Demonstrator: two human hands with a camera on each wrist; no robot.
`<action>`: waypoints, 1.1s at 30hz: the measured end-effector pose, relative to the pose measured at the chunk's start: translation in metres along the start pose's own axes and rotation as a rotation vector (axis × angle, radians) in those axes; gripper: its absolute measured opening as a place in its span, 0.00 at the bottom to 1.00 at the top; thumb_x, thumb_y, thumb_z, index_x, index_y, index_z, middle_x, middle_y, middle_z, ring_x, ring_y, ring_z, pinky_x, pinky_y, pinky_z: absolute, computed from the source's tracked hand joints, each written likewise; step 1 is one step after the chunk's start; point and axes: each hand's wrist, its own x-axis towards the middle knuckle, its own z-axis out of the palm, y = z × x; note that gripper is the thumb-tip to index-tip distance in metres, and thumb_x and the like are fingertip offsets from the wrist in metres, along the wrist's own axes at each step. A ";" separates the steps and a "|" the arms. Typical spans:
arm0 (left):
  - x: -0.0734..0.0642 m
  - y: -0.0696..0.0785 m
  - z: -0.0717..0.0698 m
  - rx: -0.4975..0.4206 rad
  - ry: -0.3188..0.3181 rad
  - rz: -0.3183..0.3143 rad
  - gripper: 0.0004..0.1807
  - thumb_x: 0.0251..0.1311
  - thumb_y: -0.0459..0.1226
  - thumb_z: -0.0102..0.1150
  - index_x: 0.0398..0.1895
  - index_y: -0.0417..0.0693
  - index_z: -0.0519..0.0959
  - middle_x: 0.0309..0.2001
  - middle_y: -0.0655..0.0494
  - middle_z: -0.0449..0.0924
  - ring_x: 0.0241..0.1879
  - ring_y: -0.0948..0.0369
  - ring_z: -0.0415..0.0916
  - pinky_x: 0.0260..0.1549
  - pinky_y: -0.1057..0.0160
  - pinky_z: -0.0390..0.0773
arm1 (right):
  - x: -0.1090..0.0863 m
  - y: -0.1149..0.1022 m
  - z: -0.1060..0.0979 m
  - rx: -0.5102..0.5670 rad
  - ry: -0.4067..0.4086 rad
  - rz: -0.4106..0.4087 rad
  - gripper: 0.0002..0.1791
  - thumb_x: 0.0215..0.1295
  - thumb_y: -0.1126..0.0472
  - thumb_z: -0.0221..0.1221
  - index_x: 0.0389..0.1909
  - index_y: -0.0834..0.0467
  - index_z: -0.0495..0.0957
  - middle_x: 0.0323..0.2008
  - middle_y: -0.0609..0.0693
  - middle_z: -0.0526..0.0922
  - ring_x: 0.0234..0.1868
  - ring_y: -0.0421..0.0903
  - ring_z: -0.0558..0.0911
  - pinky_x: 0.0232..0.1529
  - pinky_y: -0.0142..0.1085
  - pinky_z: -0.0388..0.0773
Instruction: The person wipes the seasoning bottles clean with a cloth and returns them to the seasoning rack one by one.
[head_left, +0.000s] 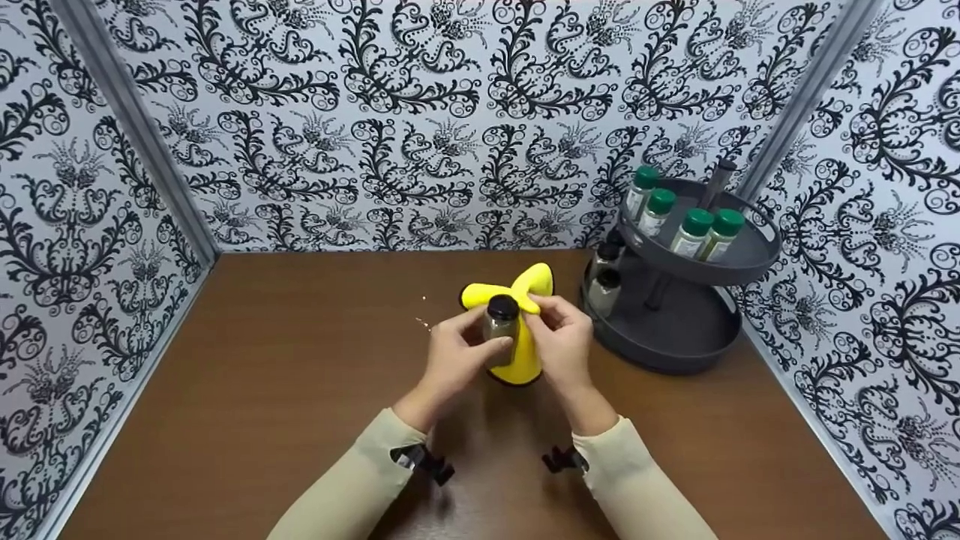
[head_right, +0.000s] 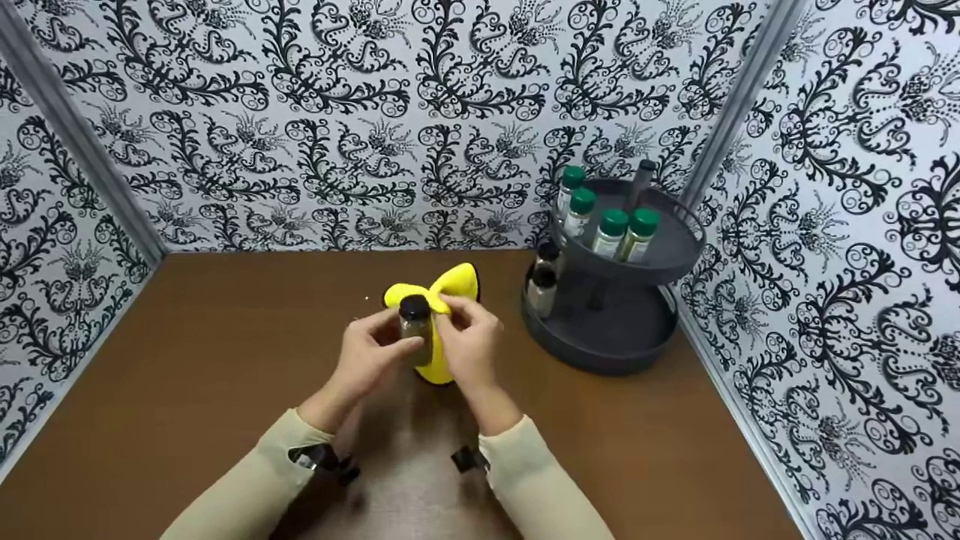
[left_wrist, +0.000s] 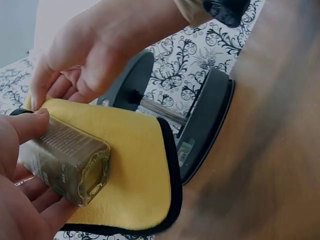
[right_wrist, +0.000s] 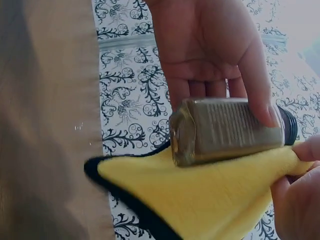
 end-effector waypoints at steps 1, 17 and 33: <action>0.001 0.000 -0.001 -0.002 0.012 0.006 0.28 0.58 0.42 0.80 0.63 0.51 0.86 0.48 0.53 0.91 0.45 0.58 0.87 0.47 0.62 0.88 | 0.000 0.001 0.001 -0.006 -0.016 0.012 0.11 0.62 0.76 0.69 0.46 0.70 0.88 0.43 0.64 0.91 0.38 0.40 0.89 0.45 0.32 0.88; 0.009 0.007 -0.018 -0.022 0.146 0.065 0.24 0.59 0.39 0.79 0.58 0.47 0.87 0.46 0.47 0.91 0.42 0.57 0.88 0.45 0.61 0.89 | -0.012 0.009 0.007 -0.250 -0.184 0.090 0.08 0.60 0.71 0.71 0.41 0.64 0.91 0.40 0.60 0.92 0.38 0.42 0.89 0.41 0.28 0.86; 0.010 0.011 -0.019 -0.088 0.160 0.044 0.23 0.59 0.33 0.78 0.58 0.39 0.85 0.45 0.41 0.90 0.42 0.56 0.88 0.46 0.63 0.88 | -0.008 0.006 0.006 -0.228 -0.182 0.059 0.08 0.60 0.71 0.72 0.40 0.63 0.91 0.40 0.60 0.92 0.39 0.45 0.90 0.42 0.30 0.87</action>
